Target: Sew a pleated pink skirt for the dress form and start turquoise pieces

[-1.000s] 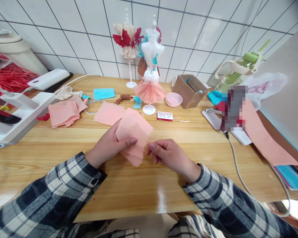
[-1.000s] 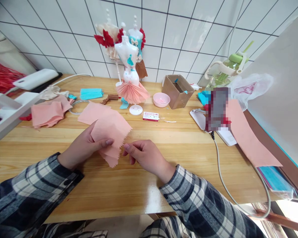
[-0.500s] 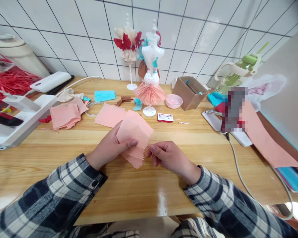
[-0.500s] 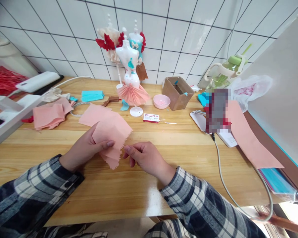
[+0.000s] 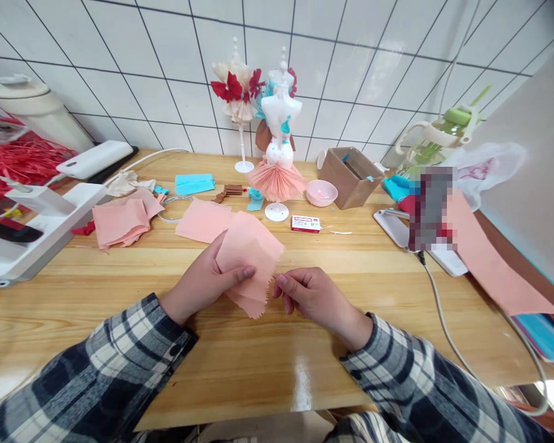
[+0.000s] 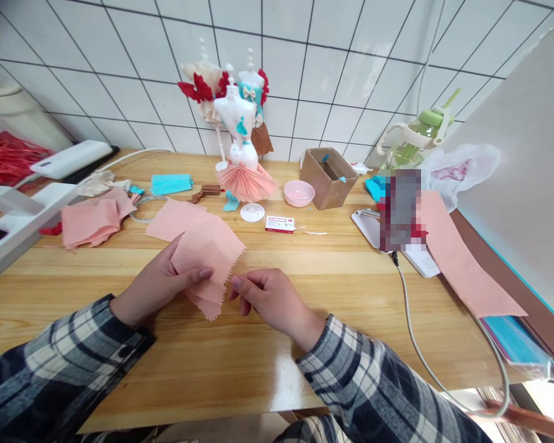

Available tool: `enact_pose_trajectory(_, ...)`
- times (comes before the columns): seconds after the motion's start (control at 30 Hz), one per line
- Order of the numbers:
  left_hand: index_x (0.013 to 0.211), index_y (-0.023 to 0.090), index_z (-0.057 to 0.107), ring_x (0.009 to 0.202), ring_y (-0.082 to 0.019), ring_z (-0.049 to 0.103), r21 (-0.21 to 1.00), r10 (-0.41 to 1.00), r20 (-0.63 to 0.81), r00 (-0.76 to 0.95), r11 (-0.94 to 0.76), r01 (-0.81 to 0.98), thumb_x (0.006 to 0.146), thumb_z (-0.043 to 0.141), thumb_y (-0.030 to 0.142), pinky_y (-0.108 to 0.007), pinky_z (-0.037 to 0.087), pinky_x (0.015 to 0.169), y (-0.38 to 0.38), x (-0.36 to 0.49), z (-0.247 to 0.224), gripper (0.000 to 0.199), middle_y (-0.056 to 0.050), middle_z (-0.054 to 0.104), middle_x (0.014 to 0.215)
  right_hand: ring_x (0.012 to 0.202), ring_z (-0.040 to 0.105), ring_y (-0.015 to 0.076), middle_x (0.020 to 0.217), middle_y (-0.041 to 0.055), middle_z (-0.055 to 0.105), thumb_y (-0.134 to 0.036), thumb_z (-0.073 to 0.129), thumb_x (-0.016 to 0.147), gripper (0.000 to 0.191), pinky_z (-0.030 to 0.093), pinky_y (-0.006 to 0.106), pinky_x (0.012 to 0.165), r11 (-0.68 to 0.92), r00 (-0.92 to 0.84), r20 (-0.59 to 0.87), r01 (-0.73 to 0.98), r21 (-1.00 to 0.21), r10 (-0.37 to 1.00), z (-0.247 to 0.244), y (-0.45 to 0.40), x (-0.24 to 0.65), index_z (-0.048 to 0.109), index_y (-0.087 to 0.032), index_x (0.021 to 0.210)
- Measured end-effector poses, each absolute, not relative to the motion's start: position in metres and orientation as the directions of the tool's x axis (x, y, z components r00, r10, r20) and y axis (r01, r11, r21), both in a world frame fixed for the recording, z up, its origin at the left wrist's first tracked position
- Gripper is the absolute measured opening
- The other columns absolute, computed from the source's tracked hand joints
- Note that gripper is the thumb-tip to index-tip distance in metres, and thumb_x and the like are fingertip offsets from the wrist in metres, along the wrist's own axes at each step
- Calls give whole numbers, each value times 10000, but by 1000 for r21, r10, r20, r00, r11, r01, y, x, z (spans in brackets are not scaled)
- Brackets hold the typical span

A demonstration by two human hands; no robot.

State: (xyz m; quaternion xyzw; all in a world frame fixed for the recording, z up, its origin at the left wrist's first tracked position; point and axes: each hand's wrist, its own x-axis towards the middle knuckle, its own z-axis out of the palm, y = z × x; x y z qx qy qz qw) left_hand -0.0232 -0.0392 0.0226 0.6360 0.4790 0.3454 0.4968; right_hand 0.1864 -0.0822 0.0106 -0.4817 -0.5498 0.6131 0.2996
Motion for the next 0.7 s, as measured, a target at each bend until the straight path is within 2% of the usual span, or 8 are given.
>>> enact_pose_trajectory(0.27,1334,201,436,1068,-298,615,970,954,-33,298,-42,241,686,750,473,-332,557,795,-37,-27,20,770,-106,626,1248,380,361,44,535,-11,576,-628,474,848,541,256,185,379,-262,-381,-298,144,-954,875,12,-82,186,659,-124,786)
enact_pose_trajectory(0.4,1339,198,437,1062,-303,617,974,952,-34,303,-37,224,696,746,458,-356,552,815,-38,-27,20,760,-108,654,1196,338,341,42,533,-8,582,-632,426,868,558,228,191,353,-288,-382,-306,105,-952,872,14,-81,187,644,-124,791)
enact_pose_trajectory(0.7,1300,192,442,1048,-288,627,981,940,-48,338,-19,194,708,737,465,-316,560,764,-39,-27,19,715,-108,639,1228,381,349,43,547,-2,591,-613,451,872,542,246,190,380,-269,-422,-307,149,-952,853,13,-81,188,672,-120,833)
